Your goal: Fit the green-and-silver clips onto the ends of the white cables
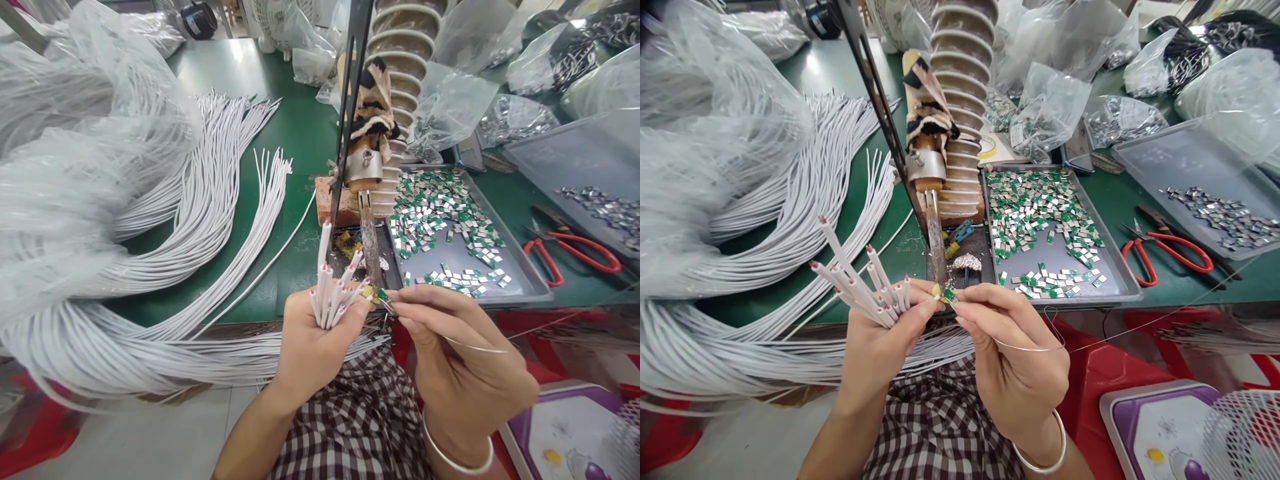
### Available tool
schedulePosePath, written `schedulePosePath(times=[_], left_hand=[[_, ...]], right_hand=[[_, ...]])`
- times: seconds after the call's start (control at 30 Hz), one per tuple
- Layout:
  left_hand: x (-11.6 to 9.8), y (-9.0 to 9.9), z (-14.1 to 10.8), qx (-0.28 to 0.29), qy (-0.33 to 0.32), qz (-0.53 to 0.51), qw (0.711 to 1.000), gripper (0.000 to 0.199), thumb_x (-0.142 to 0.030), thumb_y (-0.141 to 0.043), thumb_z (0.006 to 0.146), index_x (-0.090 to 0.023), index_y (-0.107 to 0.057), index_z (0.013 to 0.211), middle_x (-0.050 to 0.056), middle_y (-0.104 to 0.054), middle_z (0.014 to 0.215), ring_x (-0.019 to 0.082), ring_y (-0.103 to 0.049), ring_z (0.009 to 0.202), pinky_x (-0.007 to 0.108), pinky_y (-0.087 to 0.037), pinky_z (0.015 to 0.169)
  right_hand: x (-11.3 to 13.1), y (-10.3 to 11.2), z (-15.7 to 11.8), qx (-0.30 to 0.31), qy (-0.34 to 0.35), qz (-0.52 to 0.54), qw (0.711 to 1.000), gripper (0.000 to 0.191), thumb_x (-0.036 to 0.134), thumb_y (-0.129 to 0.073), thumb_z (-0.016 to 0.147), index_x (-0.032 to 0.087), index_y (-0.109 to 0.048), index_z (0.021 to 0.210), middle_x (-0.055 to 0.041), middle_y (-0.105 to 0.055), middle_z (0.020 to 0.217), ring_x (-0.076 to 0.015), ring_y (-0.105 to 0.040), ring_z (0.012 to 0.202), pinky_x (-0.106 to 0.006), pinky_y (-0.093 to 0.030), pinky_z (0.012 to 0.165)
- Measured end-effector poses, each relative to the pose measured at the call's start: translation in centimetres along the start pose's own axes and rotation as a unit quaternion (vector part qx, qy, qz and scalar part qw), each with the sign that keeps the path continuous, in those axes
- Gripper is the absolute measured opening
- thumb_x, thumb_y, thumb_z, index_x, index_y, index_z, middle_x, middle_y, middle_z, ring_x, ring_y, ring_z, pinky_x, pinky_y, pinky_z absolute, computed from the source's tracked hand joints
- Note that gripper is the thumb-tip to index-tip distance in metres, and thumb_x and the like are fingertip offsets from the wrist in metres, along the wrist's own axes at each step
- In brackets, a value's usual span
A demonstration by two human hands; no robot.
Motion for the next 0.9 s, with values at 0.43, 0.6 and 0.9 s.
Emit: schedulePosePath(times=[0.43, 0.6, 0.9], left_hand=[[0.6, 0.4, -0.3, -0.023, 0.013, 0.062, 0.998, 0.022, -0.019, -0.063, 0.083, -0.016, -0.061, 0.062, 0.002, -0.058, 0.063, 0.017, -0.058, 0.072, 0.023, -0.039, 0.054], [0.6, 0.3, -0.2, -0.016, 0.018, 0.064, 0.998, 0.026, -0.021, -0.064, 0.084, -0.018, -0.058, 0.059, 0.000, -0.049, 0.052, 0.022, -0.061, 0.082, 0.025, -0.041, 0.059], [-0.2, 0.3, 0.2, -0.008, 0.011, 0.037, 0.999, 0.030, -0.021, -0.064, 0.083, -0.018, -0.056, 0.054, 0.000, -0.047, 0.050, 0.020, -0.061, 0.074, 0.025, -0.040, 0.054]], right_hand=[[-0.7, -0.3, -0.4, 0.027, -0.071, 0.017, 0.997, 0.021, 0.005, -0.052, 0.092, 0.018, -0.068, 0.096, 0.0009, -0.069, 0.078, -0.0106, -0.067, 0.076, -0.025, -0.056, 0.070], [-1.0, 0.1, -0.9, -0.036, -0.076, -0.045, 0.995, 0.024, 0.005, -0.054, 0.091, 0.020, -0.069, 0.101, 0.0013, -0.072, 0.082, -0.0082, -0.068, 0.066, -0.023, -0.056, 0.067], [0.1, 0.0, 0.3, -0.031, 0.006, -0.034, 0.999, 0.027, -0.001, -0.066, 0.082, 0.019, -0.074, 0.098, -0.0033, -0.075, 0.099, -0.0152, -0.072, 0.092, -0.029, -0.061, 0.081]])
Point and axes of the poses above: each hand's wrist, its own z-axis towards the middle knuckle, its own y-axis out of the back of the hand, x = y × z, the point moved 5 cm from there along z, towards the middle knuckle
